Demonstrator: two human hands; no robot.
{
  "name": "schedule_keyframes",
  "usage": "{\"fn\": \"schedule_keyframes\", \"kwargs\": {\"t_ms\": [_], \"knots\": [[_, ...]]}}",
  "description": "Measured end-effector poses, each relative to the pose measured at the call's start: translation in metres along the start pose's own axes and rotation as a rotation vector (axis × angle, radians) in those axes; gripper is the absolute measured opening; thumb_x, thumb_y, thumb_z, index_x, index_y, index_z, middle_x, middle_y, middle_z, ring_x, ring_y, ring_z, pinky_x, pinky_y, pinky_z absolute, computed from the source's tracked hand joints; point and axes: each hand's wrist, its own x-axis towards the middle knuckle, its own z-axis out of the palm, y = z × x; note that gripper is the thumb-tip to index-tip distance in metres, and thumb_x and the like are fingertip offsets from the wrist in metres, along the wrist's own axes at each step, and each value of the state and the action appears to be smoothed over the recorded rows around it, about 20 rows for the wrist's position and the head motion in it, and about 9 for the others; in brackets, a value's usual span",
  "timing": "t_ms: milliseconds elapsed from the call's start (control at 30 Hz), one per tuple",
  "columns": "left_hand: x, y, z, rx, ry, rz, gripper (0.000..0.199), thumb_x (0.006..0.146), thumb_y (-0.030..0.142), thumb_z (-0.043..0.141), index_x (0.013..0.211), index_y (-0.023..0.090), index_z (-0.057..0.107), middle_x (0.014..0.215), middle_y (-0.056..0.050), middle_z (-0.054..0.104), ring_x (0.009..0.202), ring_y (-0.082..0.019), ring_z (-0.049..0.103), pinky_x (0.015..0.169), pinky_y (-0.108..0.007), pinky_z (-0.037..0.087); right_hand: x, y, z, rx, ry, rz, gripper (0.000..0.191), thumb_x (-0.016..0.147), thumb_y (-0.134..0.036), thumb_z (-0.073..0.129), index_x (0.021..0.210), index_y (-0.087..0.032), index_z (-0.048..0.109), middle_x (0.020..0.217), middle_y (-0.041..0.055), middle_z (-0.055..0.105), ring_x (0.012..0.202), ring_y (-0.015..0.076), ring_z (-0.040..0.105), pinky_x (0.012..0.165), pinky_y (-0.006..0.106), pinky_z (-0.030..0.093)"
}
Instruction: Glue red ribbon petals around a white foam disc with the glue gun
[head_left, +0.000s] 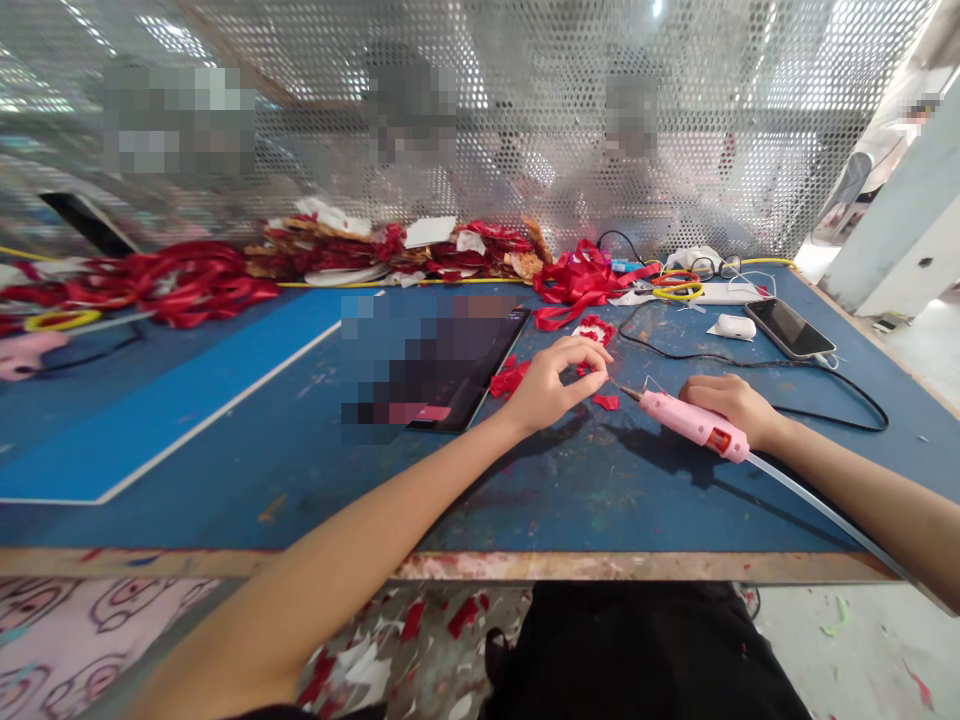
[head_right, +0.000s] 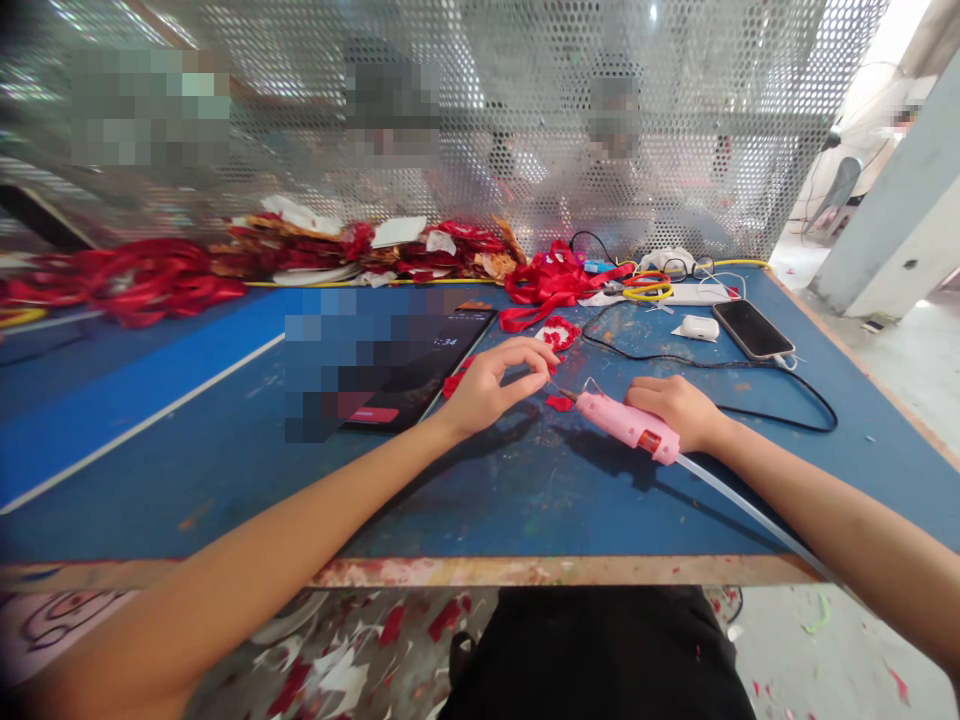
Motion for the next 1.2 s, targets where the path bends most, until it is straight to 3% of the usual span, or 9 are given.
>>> {"fn": "schedule_keyframes", "kwargs": {"t_ms": [533,800,1000,1133,1200], "knots": [[0.007,-0.009,-0.006,-0.068,0.087,-0.186,0.021,0.072,0.031,0.047,0.055,0.020,0.051,0.084,-0.004,0.069,0.087,-0.022,0.060,0.085,-0.035,0.044,0.000,0.000,0.000,-0.007,-0.003,0.013,0.019,0.090,-0.026,0.037,0.074,-0.019,0.047,0.065,0.0030,0.049,0.054,0.0119,0.041,0.049,0.022,0.030],[0.014,-0.033,-0.014,-0.137,0.261,-0.335,0.020,0.069,0.030,0.044,0.052,0.021,0.045,0.076,-0.003,0.069,0.080,-0.020,0.057,0.080,-0.032,0.044,-0.001,0.000,-0.001,-0.004,-0.023,0.039,0.019,0.089,-0.025,0.037,0.075,-0.019,0.048,0.066,0.0028,0.049,0.055,0.0120,0.041,0.050,0.022,0.029],[0.017,-0.043,-0.017,-0.450,0.487,-0.492,0.015,0.070,0.033,0.057,0.062,0.021,0.053,0.069,0.001,0.065,0.079,-0.016,0.062,0.076,-0.030,0.047,0.000,0.000,0.001,-0.025,-0.021,0.034,0.018,0.088,-0.024,0.038,0.073,-0.019,0.046,0.065,0.0024,0.048,0.054,0.0119,0.040,0.050,0.022,0.029],[0.018,-0.028,-0.014,-0.924,0.424,-0.555,0.015,0.079,0.028,0.053,0.066,0.020,0.051,0.073,0.000,0.069,0.081,-0.015,0.066,0.082,-0.034,0.049,-0.001,0.000,0.002,-0.036,-0.023,0.025,0.017,0.086,-0.025,0.037,0.072,-0.019,0.045,0.065,0.0025,0.049,0.055,0.0122,0.041,0.050,0.023,0.030],[0.017,-0.018,-0.014,-1.059,0.356,-0.583,0.019,0.085,0.026,0.047,0.067,0.020,0.050,0.074,0.000,0.069,0.081,-0.014,0.066,0.083,-0.034,0.050,0.000,0.000,0.001,-0.039,-0.029,0.027,0.018,0.086,-0.025,0.037,0.071,-0.019,0.045,0.065,0.0028,0.050,0.055,0.0123,0.041,0.050,0.022,0.030]]}}
